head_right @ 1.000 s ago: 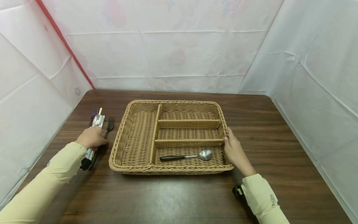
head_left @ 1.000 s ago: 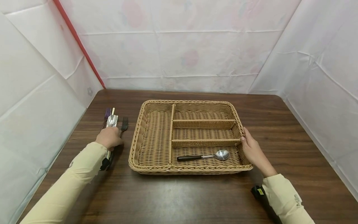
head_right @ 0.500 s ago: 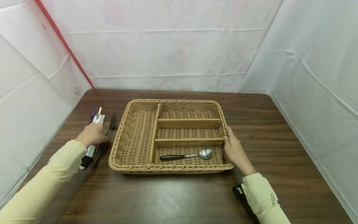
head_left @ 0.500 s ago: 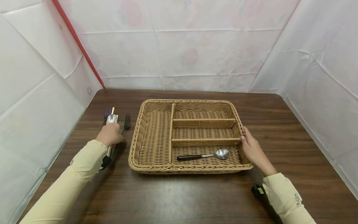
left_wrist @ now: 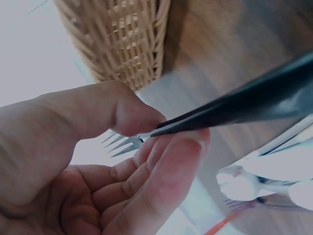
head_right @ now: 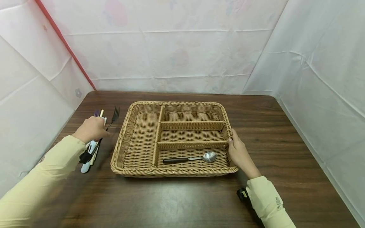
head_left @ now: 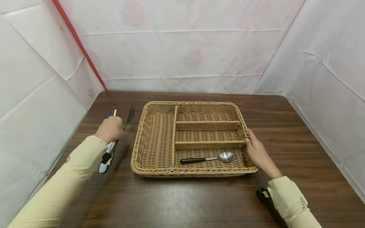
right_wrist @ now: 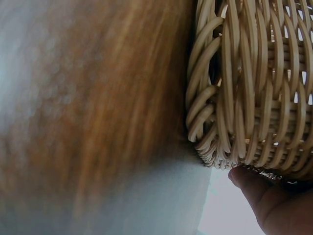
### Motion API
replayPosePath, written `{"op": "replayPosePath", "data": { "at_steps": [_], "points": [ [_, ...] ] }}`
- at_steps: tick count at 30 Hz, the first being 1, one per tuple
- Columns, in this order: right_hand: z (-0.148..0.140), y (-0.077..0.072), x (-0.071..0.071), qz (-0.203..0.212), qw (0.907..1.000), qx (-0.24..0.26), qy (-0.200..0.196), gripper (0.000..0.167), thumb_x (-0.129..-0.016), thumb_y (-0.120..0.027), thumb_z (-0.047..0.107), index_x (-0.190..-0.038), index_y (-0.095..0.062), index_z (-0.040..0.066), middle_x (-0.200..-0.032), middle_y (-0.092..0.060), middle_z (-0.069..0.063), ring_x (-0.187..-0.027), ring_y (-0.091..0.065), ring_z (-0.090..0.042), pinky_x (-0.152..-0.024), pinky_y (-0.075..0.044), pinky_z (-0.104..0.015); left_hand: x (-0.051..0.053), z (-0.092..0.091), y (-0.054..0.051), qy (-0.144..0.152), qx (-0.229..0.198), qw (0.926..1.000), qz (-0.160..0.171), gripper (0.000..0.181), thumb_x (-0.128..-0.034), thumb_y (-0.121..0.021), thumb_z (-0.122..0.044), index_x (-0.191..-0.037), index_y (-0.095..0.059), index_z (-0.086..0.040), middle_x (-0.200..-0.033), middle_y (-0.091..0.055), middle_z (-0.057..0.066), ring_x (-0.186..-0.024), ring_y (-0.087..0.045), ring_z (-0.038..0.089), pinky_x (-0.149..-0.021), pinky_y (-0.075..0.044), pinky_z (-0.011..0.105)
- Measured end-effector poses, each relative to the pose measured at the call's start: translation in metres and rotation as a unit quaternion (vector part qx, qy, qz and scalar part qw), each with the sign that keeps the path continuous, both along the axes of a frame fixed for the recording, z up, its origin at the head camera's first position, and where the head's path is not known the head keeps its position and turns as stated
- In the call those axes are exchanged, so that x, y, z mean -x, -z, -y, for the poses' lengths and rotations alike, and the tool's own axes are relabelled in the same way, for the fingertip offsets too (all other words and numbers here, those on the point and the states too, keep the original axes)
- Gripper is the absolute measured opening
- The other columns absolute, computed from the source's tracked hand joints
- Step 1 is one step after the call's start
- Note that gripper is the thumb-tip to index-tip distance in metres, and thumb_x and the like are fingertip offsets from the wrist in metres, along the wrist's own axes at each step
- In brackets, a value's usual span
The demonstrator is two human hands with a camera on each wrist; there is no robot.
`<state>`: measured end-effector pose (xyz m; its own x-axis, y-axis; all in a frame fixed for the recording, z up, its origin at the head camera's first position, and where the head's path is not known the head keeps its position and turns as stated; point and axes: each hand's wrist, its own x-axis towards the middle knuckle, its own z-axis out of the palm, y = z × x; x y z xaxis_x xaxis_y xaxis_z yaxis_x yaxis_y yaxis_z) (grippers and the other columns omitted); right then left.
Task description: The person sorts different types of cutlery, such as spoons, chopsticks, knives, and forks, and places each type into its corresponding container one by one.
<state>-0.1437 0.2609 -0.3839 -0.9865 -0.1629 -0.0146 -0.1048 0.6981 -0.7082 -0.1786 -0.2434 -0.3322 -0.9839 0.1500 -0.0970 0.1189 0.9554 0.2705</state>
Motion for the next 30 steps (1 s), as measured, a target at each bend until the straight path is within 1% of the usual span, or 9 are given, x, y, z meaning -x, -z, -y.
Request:
{"op": "replayPosePath", "data": {
  "at_steps": [3, 5, 8, 14, 19, 25, 27, 29, 30],
  "points": [
    [0.000, 0.000, 0.000, 0.000, 1.0000, 0.001, 0.002, 0.055, -0.105, -0.024, 0.018, -0.148, -0.002, -0.009, -0.148, -0.012, -0.037, -0.136, -0.016, -0.050, -0.107, -0.018, -0.059, 0.001, -0.004, -0.009, -0.001, -0.002, 1.0000, 0.005, 0.034, -0.0713, -0.071, -0.008, -0.055, -0.041, -0.010, -0.052, -0.037, 0.000, -0.047, -0.038, 0.018, -0.046, -0.038, 0.034],
    [0.000, 0.000, 0.000, -0.001, 1.0000, 0.002, 0.003, 0.054, -0.105, -0.024, 0.017, -0.148, -0.003, -0.009, -0.148, -0.012, -0.036, -0.136, -0.016, -0.049, -0.107, -0.018, -0.058, 0.003, -0.007, -0.016, 0.005, 0.004, 1.0000, -0.001, 0.036, -0.0713, -0.070, -0.006, -0.055, -0.039, -0.010, -0.053, -0.033, -0.001, -0.049, -0.035, 0.017, -0.048, -0.036, 0.034],
    [0.000, 0.000, 0.000, -0.004, 1.0000, 0.003, 0.003, 0.054, -0.105, -0.025, 0.016, -0.148, -0.003, -0.009, -0.148, -0.012, -0.036, -0.136, -0.016, -0.049, -0.108, -0.017, -0.058, 0.005, -0.013, -0.026, 0.011, 0.012, 0.9998, -0.009, 0.035, -0.0713, -0.068, -0.003, -0.055, -0.038, -0.010, -0.054, -0.031, -0.001, -0.050, -0.033, 0.016, -0.047, -0.035, 0.034],
    [0.000, 0.001, 0.000, -0.004, 1.0000, 0.002, 0.004, 0.054, -0.105, -0.025, 0.015, -0.148, -0.003, -0.008, -0.148, -0.013, -0.036, -0.136, -0.016, -0.049, -0.107, -0.018, -0.058, 0.011, -0.023, -0.042, 0.023, 0.013, 0.9993, -0.029, 0.035, -0.0681, -0.072, -0.003, -0.056, -0.039, -0.009, -0.054, -0.033, -0.001, -0.049, -0.032, 0.017, -0.047, -0.034, 0.034],
    [0.001, 0.000, 0.000, -0.002, 1.0000, 0.001, 0.004, 0.054, -0.105, -0.024, 0.018, -0.148, -0.003, -0.009, -0.148, -0.012, -0.036, -0.136, -0.016, -0.049, -0.107, -0.018, -0.058, 0.017, -0.028, -0.050, 0.040, 0.019, 0.9979, -0.047, 0.031, -0.0652, -0.064, 0.002, -0.057, -0.036, -0.010, -0.055, -0.030, -0.001, -0.051, -0.029, 0.017, -0.047, -0.031, 0.034],
    [0.001, 0.000, 0.000, 0.000, 1.0000, 0.003, 0.002, 0.054, -0.105, -0.025, 0.016, -0.148, -0.002, -0.009, -0.149, -0.011, -0.036, -0.136, -0.014, -0.049, -0.107, -0.017, -0.059, 0.026, -0.038, -0.058, 0.067, 0.031, 0.9950, -0.068, 0.029, -0.0650, -0.060, 0.004, -0.057, -0.037, -0.010, -0.055, -0.030, -0.001, -0.051, -0.028, 0.017, -0.047, -0.029, 0.034],
    [0.002, 0.000, 0.000, -0.001, 1.0000, 0.003, 0.003, 0.054, -0.105, -0.025, 0.016, -0.147, -0.003, -0.010, -0.148, -0.011, -0.036, -0.136, -0.015, -0.049, -0.107, -0.017, -0.059, 0.029, -0.043, -0.059, 0.076, 0.030, 0.9944, -0.067, 0.028, -0.0664, -0.057, 0.005, -0.057, -0.035, -0.011, -0.055, -0.028, -0.001, -0.051, -0.026, 0.015, -0.046, -0.027, 0.032],
    [0.002, -0.001, 0.000, 0.000, 1.0000, 0.003, 0.003, 0.054, -0.105, -0.025, 0.017, -0.147, -0.002, -0.009, -0.148, -0.011, -0.037, -0.136, -0.015, -0.050, -0.107, -0.017, -0.059, 0.032, -0.048, -0.061, 0.084, 0.028, 0.9940, -0.065, 0.031, -0.0711, -0.056, 0.004, -0.056, -0.033, -0.012, -0.055, -0.025, -0.002, -0.050, -0.023, 0.014, -0.045, -0.025, 0.030],
    [0.002, -0.001, 0.000, 0.000, 1.0000, 0.003, 0.002, 0.055, -0.105, -0.025, 0.017, -0.147, -0.002, -0.009, -0.148, -0.011, -0.036, -0.136, -0.015, -0.050, -0.107, -0.017, -0.059, 0.034, -0.051, -0.062, 0.087, 0.029, 0.9938, -0.064, 0.033, -0.0718, -0.056, 0.004, -0.056, -0.032, -0.012, -0.055, -0.024, -0.002, -0.050, -0.021, 0.013, -0.046, -0.024, 0.030]
  ]
}}
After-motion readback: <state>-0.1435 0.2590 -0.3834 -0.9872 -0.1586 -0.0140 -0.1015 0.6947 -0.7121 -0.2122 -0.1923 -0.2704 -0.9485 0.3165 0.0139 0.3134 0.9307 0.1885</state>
